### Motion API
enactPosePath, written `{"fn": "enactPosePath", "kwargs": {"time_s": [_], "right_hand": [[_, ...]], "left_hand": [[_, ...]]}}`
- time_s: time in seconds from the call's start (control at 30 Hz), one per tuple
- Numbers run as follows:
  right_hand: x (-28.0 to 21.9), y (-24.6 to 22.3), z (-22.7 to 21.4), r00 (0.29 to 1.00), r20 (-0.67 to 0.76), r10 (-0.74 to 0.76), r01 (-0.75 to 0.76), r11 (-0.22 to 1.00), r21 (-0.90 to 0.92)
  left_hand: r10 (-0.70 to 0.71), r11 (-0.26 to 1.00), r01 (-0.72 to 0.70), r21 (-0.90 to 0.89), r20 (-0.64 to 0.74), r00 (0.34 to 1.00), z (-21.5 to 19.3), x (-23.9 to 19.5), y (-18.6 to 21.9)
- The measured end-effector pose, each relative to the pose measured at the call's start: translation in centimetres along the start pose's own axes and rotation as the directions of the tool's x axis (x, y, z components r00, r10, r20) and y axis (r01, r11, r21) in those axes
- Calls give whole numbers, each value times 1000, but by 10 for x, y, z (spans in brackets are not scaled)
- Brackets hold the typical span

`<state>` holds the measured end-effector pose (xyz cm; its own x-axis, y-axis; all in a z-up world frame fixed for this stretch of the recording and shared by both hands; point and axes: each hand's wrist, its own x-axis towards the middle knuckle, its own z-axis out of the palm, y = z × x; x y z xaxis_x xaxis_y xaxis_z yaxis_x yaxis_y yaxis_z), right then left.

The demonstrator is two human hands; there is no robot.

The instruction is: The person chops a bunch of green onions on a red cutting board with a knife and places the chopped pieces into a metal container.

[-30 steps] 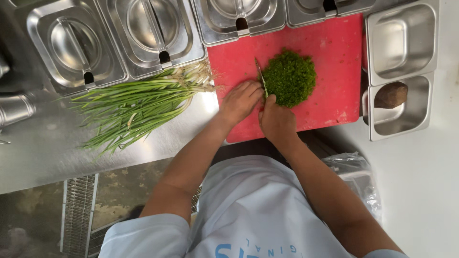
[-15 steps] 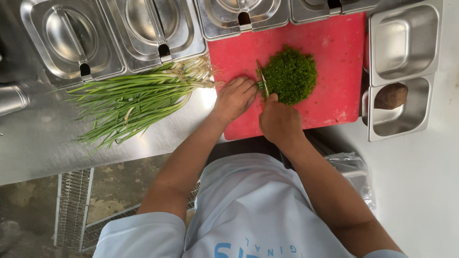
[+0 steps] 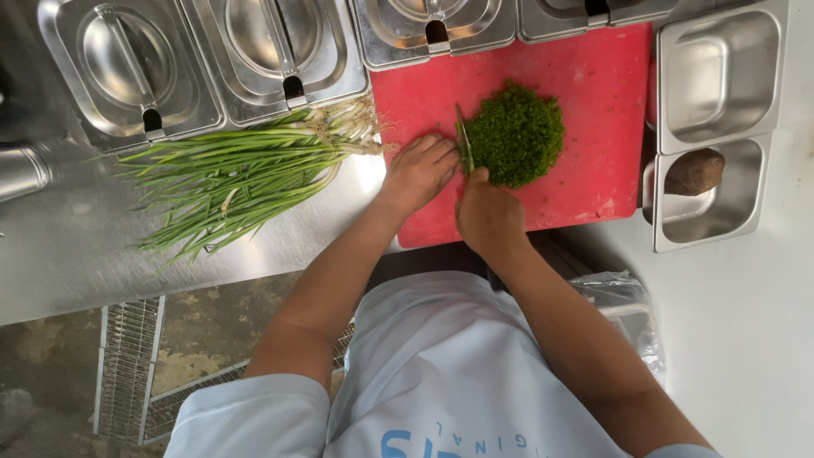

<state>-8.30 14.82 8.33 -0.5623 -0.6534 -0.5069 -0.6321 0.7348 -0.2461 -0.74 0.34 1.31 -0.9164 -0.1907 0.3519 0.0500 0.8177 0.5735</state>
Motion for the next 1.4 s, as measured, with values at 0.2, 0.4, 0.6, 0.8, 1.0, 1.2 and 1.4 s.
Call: {"fn": "enactPosePath", "kwargs": {"time_s": [0.2, 0.4, 0.6, 0.8, 1.0, 1.2, 1.4], "right_hand": [[3, 7, 0, 1000, 15, 3, -4, 1000, 27], [17, -3, 7, 999, -12, 34, -33, 995, 93], [1, 0, 0, 999, -12, -31, 32, 999, 20], [13, 0, 0, 999, 33, 24, -27, 997, 70], [18, -7, 6, 999, 13, 37, -38, 997, 65], [1, 1, 4, 1000, 2, -23, 23, 999, 24], [11, 0, 1, 999, 39, 6, -9, 998, 54]], "left_hand": [[14, 1000, -14, 8, -8, 1000, -3, 1, -1], [-8, 1000, 8, -14, 40, 999, -3, 1, 0], [-2, 1000, 4, -29, 55, 999, 0, -1, -3], [1, 999, 1, -39, 41, 999, 0, 0, -4], [6, 1000, -6, -25, 31, 999, 1, 0, -5], [-4, 999, 5, -38, 23, 1000, 1, 0, -3], [27, 998, -26, -52, 35, 999, -1, 0, -6]]}}
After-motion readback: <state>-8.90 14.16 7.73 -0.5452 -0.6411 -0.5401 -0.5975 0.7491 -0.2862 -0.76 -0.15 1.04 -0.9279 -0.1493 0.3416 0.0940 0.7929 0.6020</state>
